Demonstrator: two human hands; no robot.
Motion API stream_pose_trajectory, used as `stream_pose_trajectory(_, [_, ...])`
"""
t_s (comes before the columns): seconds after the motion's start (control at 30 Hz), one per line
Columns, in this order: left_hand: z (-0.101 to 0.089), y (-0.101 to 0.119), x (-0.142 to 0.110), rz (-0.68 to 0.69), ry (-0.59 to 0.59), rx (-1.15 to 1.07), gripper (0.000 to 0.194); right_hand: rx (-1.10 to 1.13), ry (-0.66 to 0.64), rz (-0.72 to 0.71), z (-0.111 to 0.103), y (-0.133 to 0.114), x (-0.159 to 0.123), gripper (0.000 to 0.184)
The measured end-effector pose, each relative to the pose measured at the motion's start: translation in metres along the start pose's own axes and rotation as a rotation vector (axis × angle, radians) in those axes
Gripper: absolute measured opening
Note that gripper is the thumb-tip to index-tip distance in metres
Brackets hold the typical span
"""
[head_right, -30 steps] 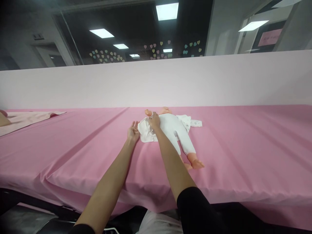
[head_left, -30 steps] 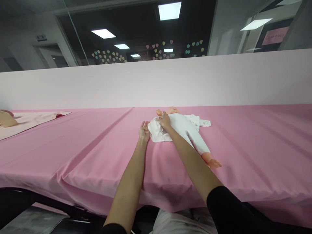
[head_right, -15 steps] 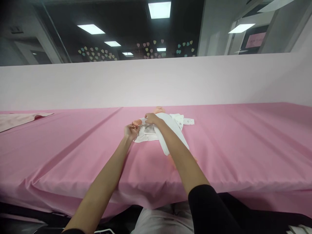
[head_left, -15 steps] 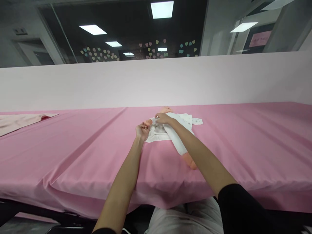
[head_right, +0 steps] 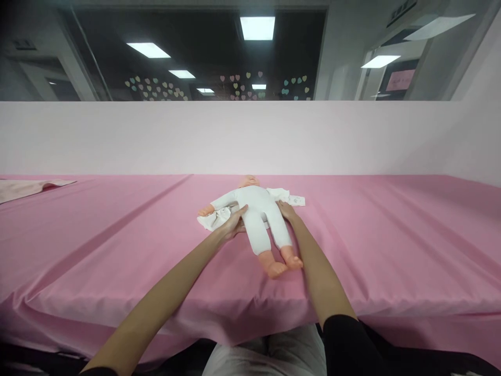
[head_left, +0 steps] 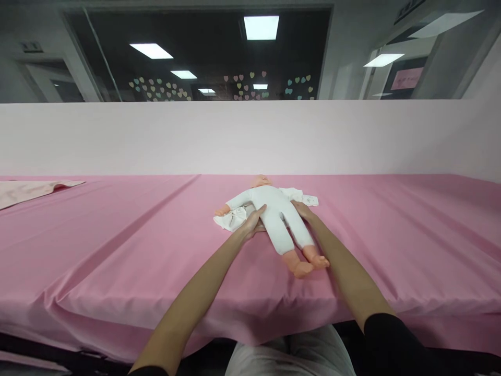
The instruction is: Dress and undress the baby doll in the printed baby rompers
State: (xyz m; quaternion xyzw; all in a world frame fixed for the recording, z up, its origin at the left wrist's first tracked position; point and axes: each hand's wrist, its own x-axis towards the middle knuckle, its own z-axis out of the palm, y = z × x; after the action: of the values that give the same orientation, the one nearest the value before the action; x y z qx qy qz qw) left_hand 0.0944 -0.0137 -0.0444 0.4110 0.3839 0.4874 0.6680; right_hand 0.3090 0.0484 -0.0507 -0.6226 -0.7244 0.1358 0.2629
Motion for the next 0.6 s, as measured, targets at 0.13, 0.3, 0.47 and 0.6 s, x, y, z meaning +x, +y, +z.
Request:
stream_pose_trajectory(0.13, [0.02, -0.01, -0.003, 0.121, 0.152, 0.056, 0.048, -0.203, -0.024, 0.025, 0.017, 0.007, -0.002, 0.042])
stream_pose_trajectory(0.3, [0.027, -0.011, 0.001, 0.22, 0.354, -0.014, 0.031, -0.325, -0.055, 0.066, 0.022, 0.006, -0.001, 0.038])
stream_pose_trajectory(0.47, [0.005, 0.007, 0.009, 0.229, 0.506, -0.108, 0.015, -0.36, -0.034, 0.098, 0.02, 0.001, -0.006, 0.041])
stream_pose_trajectory(0.6, [-0.019, 0.023, 0.013, 0.22, 0.613, -0.189, 0.01, -0.373, -0.015, 0.153, 0.018, 0.001, -0.009, 0.04])
